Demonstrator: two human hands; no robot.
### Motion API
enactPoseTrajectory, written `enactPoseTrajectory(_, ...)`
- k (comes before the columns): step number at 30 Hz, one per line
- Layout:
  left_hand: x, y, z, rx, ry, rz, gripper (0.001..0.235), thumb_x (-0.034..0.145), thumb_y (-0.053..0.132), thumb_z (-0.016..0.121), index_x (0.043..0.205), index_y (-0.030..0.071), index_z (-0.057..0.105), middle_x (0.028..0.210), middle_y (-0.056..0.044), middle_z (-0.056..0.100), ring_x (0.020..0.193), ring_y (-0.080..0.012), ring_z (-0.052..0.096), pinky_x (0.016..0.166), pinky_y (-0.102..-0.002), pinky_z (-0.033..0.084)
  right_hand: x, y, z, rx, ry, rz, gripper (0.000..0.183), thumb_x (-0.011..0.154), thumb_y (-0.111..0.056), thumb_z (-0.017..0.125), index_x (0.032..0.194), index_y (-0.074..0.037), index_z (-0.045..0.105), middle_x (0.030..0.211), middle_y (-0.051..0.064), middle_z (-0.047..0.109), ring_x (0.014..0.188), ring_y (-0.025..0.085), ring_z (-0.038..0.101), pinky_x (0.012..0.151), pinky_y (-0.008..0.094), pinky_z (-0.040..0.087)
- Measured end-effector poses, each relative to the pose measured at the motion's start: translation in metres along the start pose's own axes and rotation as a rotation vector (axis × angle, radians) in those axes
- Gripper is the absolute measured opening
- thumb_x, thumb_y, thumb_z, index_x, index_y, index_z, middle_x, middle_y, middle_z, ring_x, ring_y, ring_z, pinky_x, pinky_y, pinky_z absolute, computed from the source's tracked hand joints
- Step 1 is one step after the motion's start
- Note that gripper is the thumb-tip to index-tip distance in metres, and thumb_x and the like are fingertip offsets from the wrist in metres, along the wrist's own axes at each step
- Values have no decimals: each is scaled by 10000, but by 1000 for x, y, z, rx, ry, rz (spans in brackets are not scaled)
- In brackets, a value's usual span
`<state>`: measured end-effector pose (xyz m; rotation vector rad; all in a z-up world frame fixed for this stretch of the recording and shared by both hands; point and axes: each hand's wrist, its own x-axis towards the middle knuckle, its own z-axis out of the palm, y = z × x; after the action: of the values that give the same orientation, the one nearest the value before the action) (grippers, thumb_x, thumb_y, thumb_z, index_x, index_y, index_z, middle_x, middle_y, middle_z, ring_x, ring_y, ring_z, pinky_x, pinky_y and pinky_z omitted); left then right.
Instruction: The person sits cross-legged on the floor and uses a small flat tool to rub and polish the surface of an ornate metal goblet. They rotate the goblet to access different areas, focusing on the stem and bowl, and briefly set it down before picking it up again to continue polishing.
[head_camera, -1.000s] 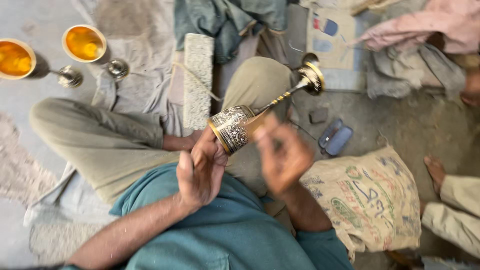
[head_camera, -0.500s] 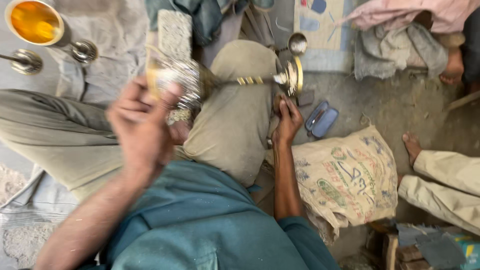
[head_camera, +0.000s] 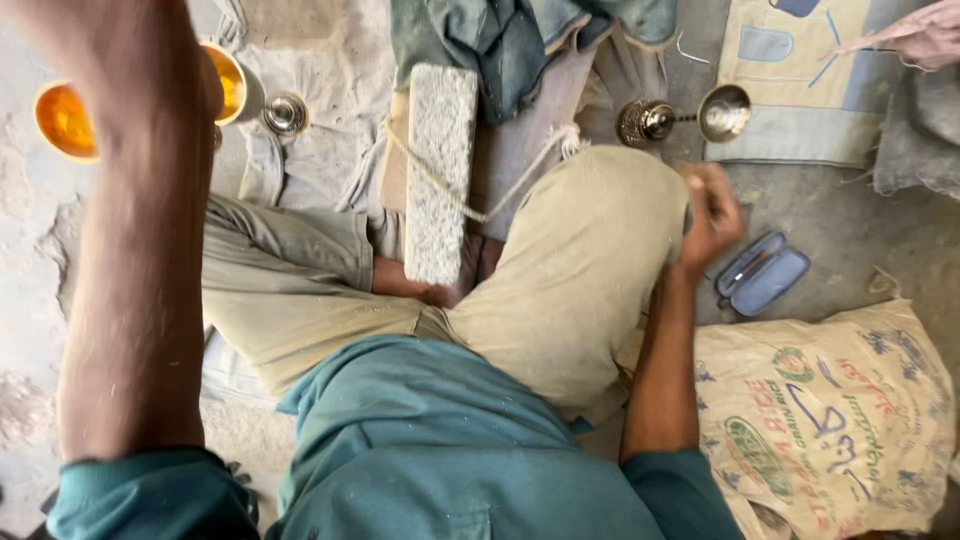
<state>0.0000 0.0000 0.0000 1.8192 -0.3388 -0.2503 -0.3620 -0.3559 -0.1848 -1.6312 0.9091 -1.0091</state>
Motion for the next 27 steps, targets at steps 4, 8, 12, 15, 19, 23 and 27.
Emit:
enactPoseTrajectory(4, -59, 14, 49, -837, -137, -107, 245, 1123, 208, 632, 1241, -6, 639, 1094, -58, 714, 795, -45, 637, 653, -173, 518, -37, -104, -32, 441, 77, -123, 398, 1059, 66, 697, 1422, 19, 539, 956, 125, 706, 700, 170, 610, 616, 256, 494)
enactPoseTrajectory(8, -112, 57, 102, -1220, -361, -223, 277, 1158, 240, 589, 1272, -10, 622, 1133, -77, 725, 795, -45, 659, 641, -165, 528, -69, -201, 6, 105, -71, -446, 98, 1091, -48, 677, 1135, 32, 643, 921, 125, 685, 694, 225, 637, 618, 291, 524)
enactPoseTrajectory(12, -151, 69, 145, -1143, -320, -425, 221, 1080, 235, 554, 1189, 50, 605, 1040, 31, 671, 773, 9, 544, 601, -138, 420, -74, -253, 39, -311, -114, -461, 257, 985, -24, 749, 1193, 116, 691, 991, 172, 719, 677, 171, 586, 550, 228, 426)
enactPoseTrajectory(15, -163, 73, 151, -1147, -347, -358, 174, 1130, 252, 557, 1121, 84, 600, 916, 78, 576, 700, 21, 386, 606, -146, 325, -81, -266, 57, -494, -215, -450, 313, 940, 14, 764, 1239, 91, 717, 818, 115, 652, 664, 169, 575, 567, 260, 438)
enactPoseTrajectory(19, -174, 68, 154, -1188, -342, -355, 186, 1129, 259, 564, 1011, 116, 553, 875, 80, 533, 707, -4, 350, 628, -170, 307, -88, -271, 62, -193, -162, -422, 280, 1047, -36, 740, 1304, 55, 678, 997, 115, 724, 773, 115, 680, 633, 226, 534)
enactPoseTrajectory(23, -189, 54, 164, -1295, -334, -310, 202, 1179, 228, 563, 1027, 96, 548, 897, 82, 505, 757, 2, 345, 650, -180, 304, -89, -276, 55, -155, -228, -471, 283, 1084, -49, 743, 1340, 39, 659, 1043, 124, 737, 836, 108, 696, 699, 227, 564)
enactPoseTrajectory(27, -201, 53, 169, -1140, -325, -187, 160, 1133, 222, 534, 1141, 67, 571, 985, 45, 572, 836, -22, 434, 754, -191, 380, -78, -290, 53, -357, -248, -567, 271, 964, -16, 743, 1218, 66, 693, 906, 106, 761, 713, 86, 683, 574, 218, 447)
